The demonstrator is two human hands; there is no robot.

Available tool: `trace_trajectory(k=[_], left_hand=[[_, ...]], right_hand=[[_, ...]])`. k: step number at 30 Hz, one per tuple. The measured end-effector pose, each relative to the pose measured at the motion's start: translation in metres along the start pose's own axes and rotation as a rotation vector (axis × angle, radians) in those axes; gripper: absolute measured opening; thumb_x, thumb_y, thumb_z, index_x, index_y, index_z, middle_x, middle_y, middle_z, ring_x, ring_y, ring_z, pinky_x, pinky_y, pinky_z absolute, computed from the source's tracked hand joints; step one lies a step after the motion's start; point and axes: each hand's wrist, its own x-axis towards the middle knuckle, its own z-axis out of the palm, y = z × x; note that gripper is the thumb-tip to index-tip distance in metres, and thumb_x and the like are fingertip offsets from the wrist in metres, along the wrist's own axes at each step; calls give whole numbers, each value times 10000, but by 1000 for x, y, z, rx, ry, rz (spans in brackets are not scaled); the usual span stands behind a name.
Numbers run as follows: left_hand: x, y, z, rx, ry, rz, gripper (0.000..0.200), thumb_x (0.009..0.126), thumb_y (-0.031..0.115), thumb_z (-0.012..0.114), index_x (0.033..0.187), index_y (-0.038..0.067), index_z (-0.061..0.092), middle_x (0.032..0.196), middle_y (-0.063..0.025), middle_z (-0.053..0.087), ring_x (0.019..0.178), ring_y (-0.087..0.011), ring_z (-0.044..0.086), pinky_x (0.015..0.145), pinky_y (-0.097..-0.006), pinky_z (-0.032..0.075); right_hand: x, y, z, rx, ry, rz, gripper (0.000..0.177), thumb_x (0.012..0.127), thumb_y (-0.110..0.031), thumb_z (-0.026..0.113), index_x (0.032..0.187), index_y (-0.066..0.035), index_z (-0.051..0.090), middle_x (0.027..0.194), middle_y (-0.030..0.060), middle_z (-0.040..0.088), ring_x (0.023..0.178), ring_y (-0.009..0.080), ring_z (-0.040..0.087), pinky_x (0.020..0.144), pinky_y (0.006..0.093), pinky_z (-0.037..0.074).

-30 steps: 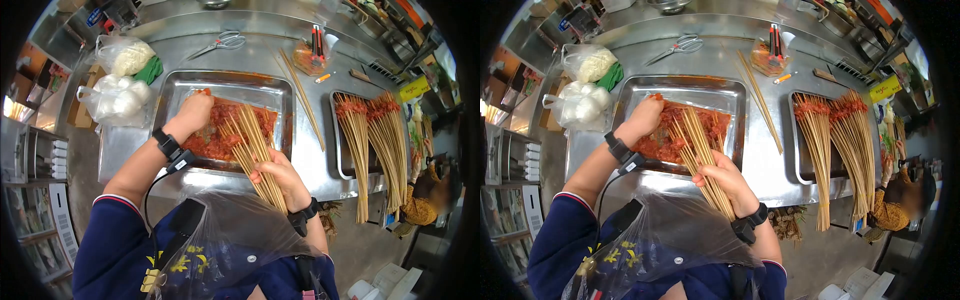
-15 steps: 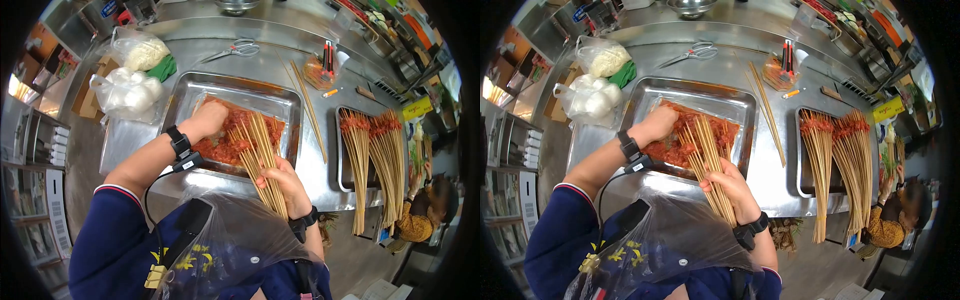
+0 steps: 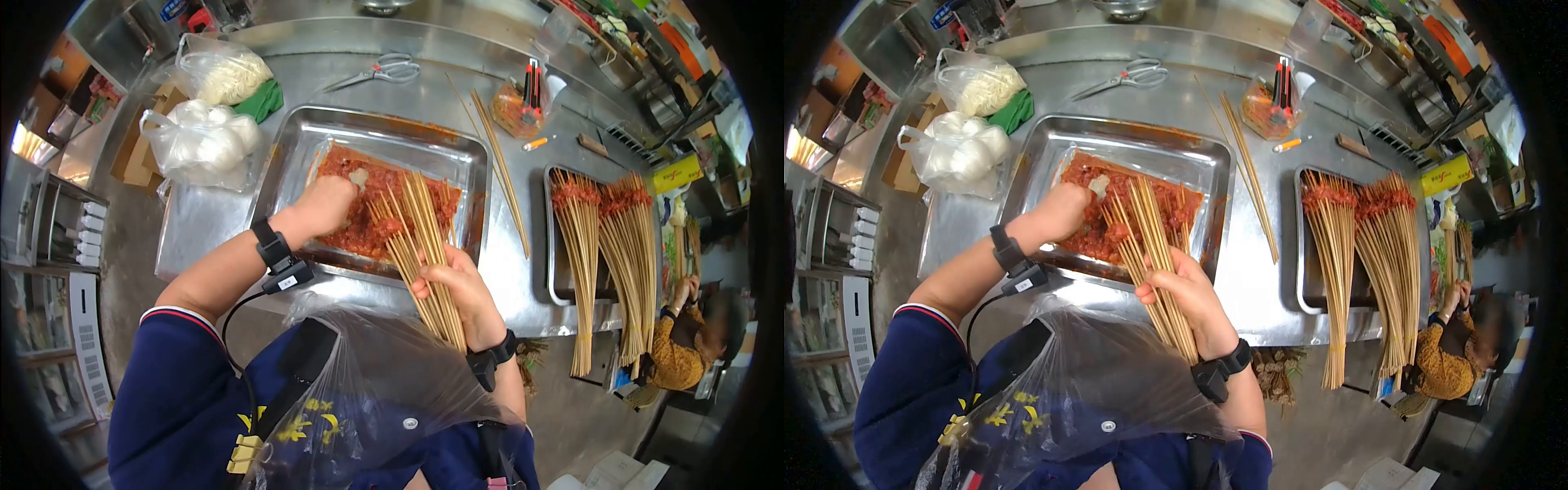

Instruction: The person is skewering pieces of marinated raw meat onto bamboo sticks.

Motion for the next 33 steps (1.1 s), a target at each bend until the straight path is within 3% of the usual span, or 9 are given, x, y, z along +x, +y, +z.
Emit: trace_trajectory(k=[3, 4, 7, 8, 12, 20, 29, 33], left_hand=[[-5, -11, 0, -190, 83, -135, 98, 652, 15, 567, 719, -37, 616, 727, -263, 580, 723, -384, 589, 644, -414, 490], [-10, -12, -3, -381, 111, -181, 180, 777, 82, 601, 902, -43, 638, 715, -182, 628, 586, -211, 596, 564, -318, 483], [-24, 11, -24, -1253, 97, -528, 167, 829, 83, 574, 931, -39, 626, 727, -103, 641, 586, -106, 564, 535, -238, 467], [-28, 13, -24, -1384, 87, -568, 219, 859, 131, 557, 984, -44, 599, 774, -74, 635, 592, -90, 563, 528, -191, 457], [-34, 20, -14, -1724, 159, -527, 308, 895, 206, 505, 1036, -62, 559, 881, -124, 632, 666, -121, 593, 584, -219, 491], [-31, 25, -17, -1770, 186, -402, 301, 904, 176, 482, 1086, -58, 533, 977, -134, 620, 811, -157, 614, 729, -262, 498], [-33, 27, -15, -1586, 203, -359, 257, 880, 138, 523, 1041, -58, 563, 956, -111, 623, 754, -142, 609, 689, -269, 508], [-30, 25, -13, -1671, 149, -401, 249, 872, 130, 535, 1037, -55, 564, 943, -103, 623, 746, -137, 608, 655, -249, 508]], right_hand=[[2, 2, -2, 7, -9, 5, 179, 785, -40, 540, 948, 3, 482, 767, 76, 572, 676, 149, 625, 582, 231, 519], [3, 1, -1, -2, -14, 15, 181, 782, -34, 548, 946, 3, 483, 768, 77, 572, 679, 151, 627, 581, 232, 523], [5, 3, 0, 12, -23, 54, 192, 766, 1, 585, 926, 0, 478, 772, 68, 560, 692, 156, 633, 576, 240, 533], [7, 2, 2, 8, -36, 55, 193, 766, 5, 588, 923, 0, 475, 773, 65, 556, 692, 156, 633, 575, 240, 532], [13, -4, 9, -49, -44, 80, 218, 761, 23, 596, 929, 7, 458, 785, 64, 538, 696, 167, 633, 579, 242, 532], [10, 3, 8, -32, -19, 45, 211, 768, 18, 594, 943, 5, 478, 773, 79, 564, 683, 179, 636, 573, 249, 533], [8, 3, 6, -34, -52, 34, 212, 773, 8, 593, 941, 12, 464, 795, 70, 541, 701, 174, 629, 581, 243, 532], [6, 3, 7, -30, -40, 27, 205, 770, 5, 604, 932, 0, 478, 778, 75, 560, 689, 174, 635, 561, 239, 524]])
